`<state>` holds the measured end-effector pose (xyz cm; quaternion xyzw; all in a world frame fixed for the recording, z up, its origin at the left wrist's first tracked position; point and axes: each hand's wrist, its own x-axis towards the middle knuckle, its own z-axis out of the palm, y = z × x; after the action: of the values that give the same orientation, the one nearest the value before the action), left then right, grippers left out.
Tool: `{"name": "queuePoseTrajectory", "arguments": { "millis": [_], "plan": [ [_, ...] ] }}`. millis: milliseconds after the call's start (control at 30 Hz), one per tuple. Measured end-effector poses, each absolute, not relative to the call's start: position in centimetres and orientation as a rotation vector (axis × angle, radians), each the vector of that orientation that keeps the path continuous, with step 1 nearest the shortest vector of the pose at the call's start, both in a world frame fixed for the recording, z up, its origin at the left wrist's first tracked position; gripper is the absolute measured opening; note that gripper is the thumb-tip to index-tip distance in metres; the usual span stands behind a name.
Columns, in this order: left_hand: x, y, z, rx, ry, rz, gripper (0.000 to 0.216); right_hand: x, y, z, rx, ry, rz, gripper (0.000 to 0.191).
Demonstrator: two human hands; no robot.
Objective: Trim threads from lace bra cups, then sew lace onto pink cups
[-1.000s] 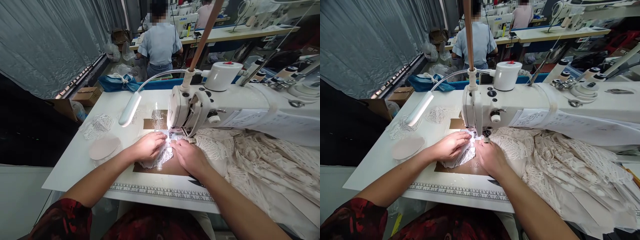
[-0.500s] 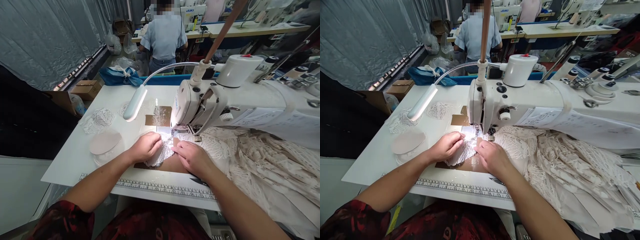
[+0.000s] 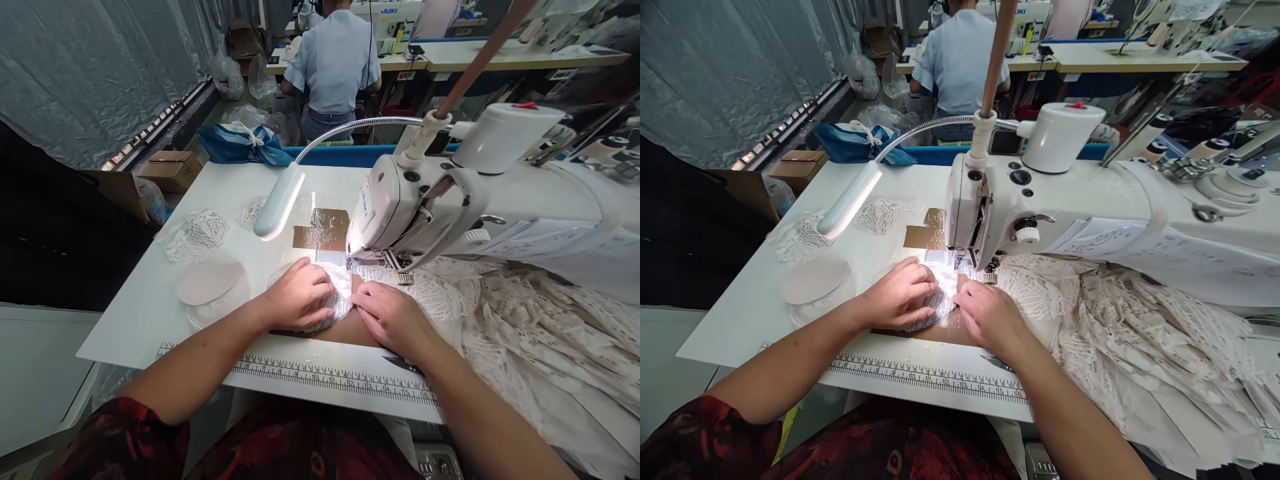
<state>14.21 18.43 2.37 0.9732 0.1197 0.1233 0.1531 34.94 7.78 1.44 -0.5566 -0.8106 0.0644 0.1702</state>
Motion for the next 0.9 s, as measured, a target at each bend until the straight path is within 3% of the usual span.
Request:
{"name": "queuePoseTrajectory", "arguments": {
  "millis": [200, 900],
  "plan": [
    [14.4, 18.1, 2.0, 2.877, 0.126, 0.327, 0.029, 35.6, 7.0, 1.6, -1.508, -2.456, 0.224, 0.029],
    [14.8, 17.9, 0.9, 3.082, 0.1, 0.28, 0.035, 35.8, 6.5, 1.9, -1.504, -2.514, 0.242, 0.031]
  ]
}}
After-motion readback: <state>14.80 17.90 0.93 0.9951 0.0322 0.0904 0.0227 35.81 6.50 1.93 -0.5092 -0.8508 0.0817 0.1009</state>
